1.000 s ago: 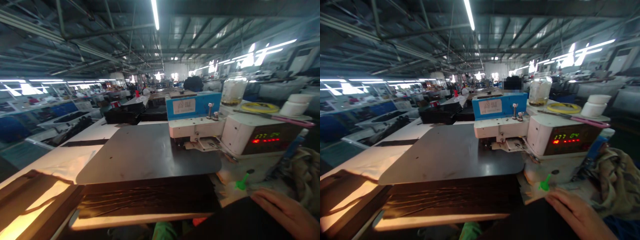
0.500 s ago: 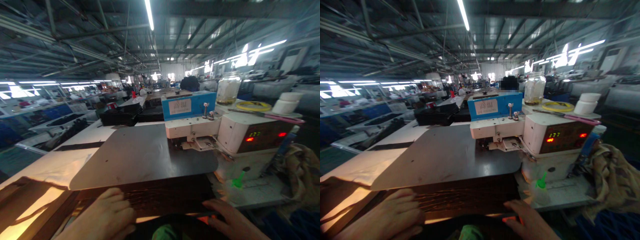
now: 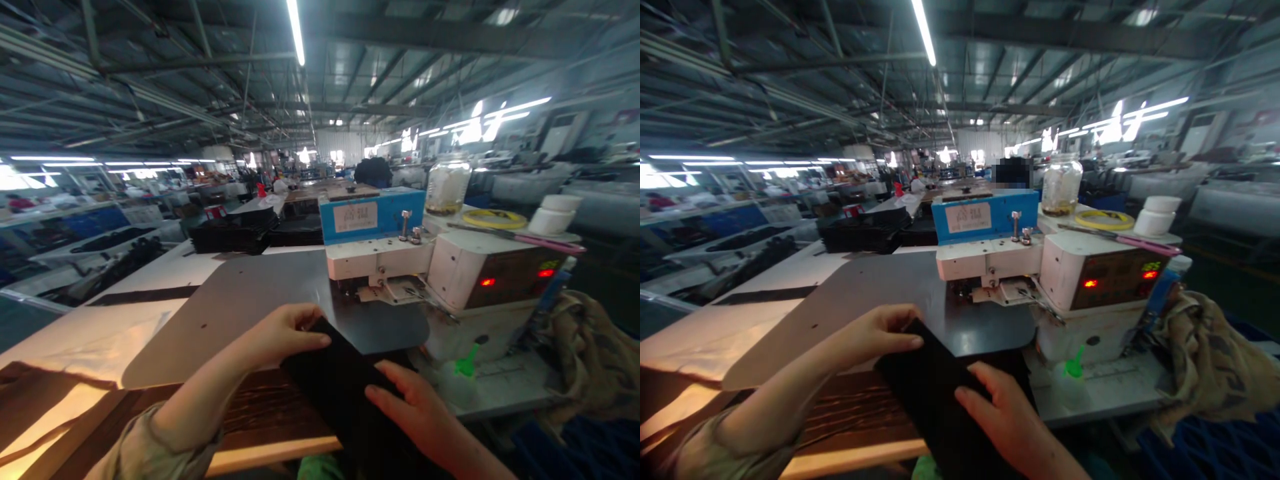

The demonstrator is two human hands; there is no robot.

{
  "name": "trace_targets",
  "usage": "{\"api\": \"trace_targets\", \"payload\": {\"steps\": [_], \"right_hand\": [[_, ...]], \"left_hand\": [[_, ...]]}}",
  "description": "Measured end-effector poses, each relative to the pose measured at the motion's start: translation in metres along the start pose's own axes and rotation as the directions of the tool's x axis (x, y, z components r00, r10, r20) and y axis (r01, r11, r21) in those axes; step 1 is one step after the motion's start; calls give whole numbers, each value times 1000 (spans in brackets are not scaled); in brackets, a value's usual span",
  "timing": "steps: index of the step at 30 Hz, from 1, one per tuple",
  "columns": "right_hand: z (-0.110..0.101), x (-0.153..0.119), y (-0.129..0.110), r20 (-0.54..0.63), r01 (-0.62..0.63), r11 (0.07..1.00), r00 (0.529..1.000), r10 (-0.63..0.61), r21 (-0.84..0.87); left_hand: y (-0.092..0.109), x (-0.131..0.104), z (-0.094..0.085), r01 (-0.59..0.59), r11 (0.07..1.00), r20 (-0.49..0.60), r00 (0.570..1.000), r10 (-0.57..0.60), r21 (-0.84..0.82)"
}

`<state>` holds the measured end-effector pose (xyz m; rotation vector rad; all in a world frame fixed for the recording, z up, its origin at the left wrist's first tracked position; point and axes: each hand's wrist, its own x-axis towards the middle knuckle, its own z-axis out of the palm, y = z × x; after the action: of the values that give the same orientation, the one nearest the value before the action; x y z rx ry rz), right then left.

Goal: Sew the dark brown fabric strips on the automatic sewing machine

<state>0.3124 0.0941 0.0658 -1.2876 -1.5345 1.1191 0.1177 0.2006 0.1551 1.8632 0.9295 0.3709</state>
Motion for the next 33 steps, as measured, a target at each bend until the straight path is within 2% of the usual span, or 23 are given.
{"api": "trace_targets", "payload": {"steps": [2,4,7,10,13,16,20,25,28,33], "right_hand": [[-6,3,-4,-14,11,1000,1000,-11,-12],[-10,11,-9,-39,41,999,998,-42,-6],[-12,32,-17,-105,159,987,982,-159,-8],[-15,57,-20,-197,247,963,944,-265,-109],[-18,78,-15,-246,271,927,910,-335,-260],[-21,90,-3,-218,287,890,900,-377,-353],[-20,94,9,-194,287,858,897,-396,-426],[-18,89,8,-147,347,792,868,-474,-502],[-16,86,3,-64,352,692,865,-498,-630],[-15,81,-5,101,303,379,878,-468,-875]], "left_hand": [[-3,7,2,69,965,-3,997,-72,-254],[-4,15,10,68,944,-72,993,-96,-322],[-4,28,20,-1,961,-171,984,-48,-277],[-3,42,27,-66,970,-236,972,9,-234],[-10,57,31,-102,940,-283,959,6,-325],[-26,71,33,-102,895,-296,955,-34,-433],[-44,83,34,-111,920,-343,939,-27,-377],[-46,83,34,-108,916,-375,926,-49,-386],[-46,82,34,-113,897,-364,930,-56,-427],[-48,82,34,-102,852,-302,951,-68,-513]]}}
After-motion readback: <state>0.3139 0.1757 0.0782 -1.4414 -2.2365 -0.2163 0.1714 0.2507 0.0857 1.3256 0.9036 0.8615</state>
